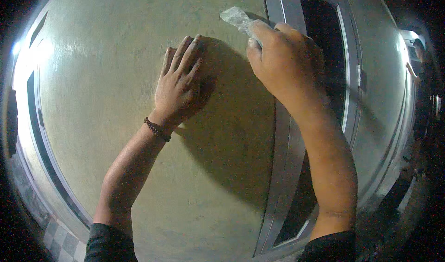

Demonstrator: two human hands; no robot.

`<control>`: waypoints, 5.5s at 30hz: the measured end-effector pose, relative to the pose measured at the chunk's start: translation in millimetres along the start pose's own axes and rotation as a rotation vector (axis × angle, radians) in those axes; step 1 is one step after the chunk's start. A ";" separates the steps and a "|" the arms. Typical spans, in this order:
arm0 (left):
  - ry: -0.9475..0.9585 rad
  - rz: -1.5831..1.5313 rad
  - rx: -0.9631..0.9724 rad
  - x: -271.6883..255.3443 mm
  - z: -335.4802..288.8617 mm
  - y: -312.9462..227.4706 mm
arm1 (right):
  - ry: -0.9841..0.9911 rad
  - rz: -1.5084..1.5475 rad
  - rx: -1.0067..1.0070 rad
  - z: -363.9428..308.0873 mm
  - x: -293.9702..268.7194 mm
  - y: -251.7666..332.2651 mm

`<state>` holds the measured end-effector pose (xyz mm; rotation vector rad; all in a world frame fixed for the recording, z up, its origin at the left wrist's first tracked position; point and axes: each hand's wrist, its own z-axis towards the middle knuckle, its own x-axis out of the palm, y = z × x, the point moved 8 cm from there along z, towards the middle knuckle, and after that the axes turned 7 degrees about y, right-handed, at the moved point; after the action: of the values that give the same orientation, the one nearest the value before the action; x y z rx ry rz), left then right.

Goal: The person applies plaster to an exterior wall using a trowel, smoothing the surface in repeated strokes. The person works on a vertical wall section next to a metal door, occasionally touching the wall with a hand to check the finish.

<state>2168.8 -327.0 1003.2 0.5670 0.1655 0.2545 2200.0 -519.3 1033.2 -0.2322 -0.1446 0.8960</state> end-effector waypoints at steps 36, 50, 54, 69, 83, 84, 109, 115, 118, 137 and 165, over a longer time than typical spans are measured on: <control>0.062 -0.015 -0.013 -6.3 -2.0 -4.2 | 0.148 0.008 0.008 32.0 -20.1 -10.1; 0.039 -0.197 -0.288 -22.4 27.0 0.8 | 0.259 0.015 0.116 10.2 -8.5 6.7; -0.159 -0.234 -0.191 -32.3 65.5 -6.3 | 0.269 0.043 0.142 12.9 -9.6 3.8; -0.310 -0.152 -0.204 -9.4 84.9 -55.9 | 0.307 0.039 0.125 14.2 -5.0 -11.0; -0.364 -0.233 -0.313 -19.5 88.6 -53.2 | 0.301 0.018 0.044 28.1 -9.2 -5.5; -0.365 -0.239 -0.323 -19.8 89.0 -52.3 | 0.268 0.026 0.031 30.6 -12.3 -4.4; -0.266 -0.120 -0.272 -26.2 83.0 -55.0 | 0.282 0.120 0.085 19.5 -7.6 -12.4; -0.210 -0.089 -0.267 -27.0 79.9 -51.4 | 0.363 0.135 0.097 15.5 6.9 -13.1; -0.220 -0.060 -0.216 -26.9 80.0 -54.7 | 0.167 0.324 0.105 13.1 -0.7 -20.2; -0.286 0.053 0.082 -17.1 72.3 -61.0 | 0.180 0.542 0.256 -13.5 46.5 -36.6; -0.097 -0.084 -0.009 -11.8 75.4 -51.1 | 0.162 0.537 0.283 -20.8 46.1 -39.3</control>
<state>2184.2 -410.2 1038.9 0.5609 0.0933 0.1461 2262.8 -509.6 1024.6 -0.0765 0.2060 1.4107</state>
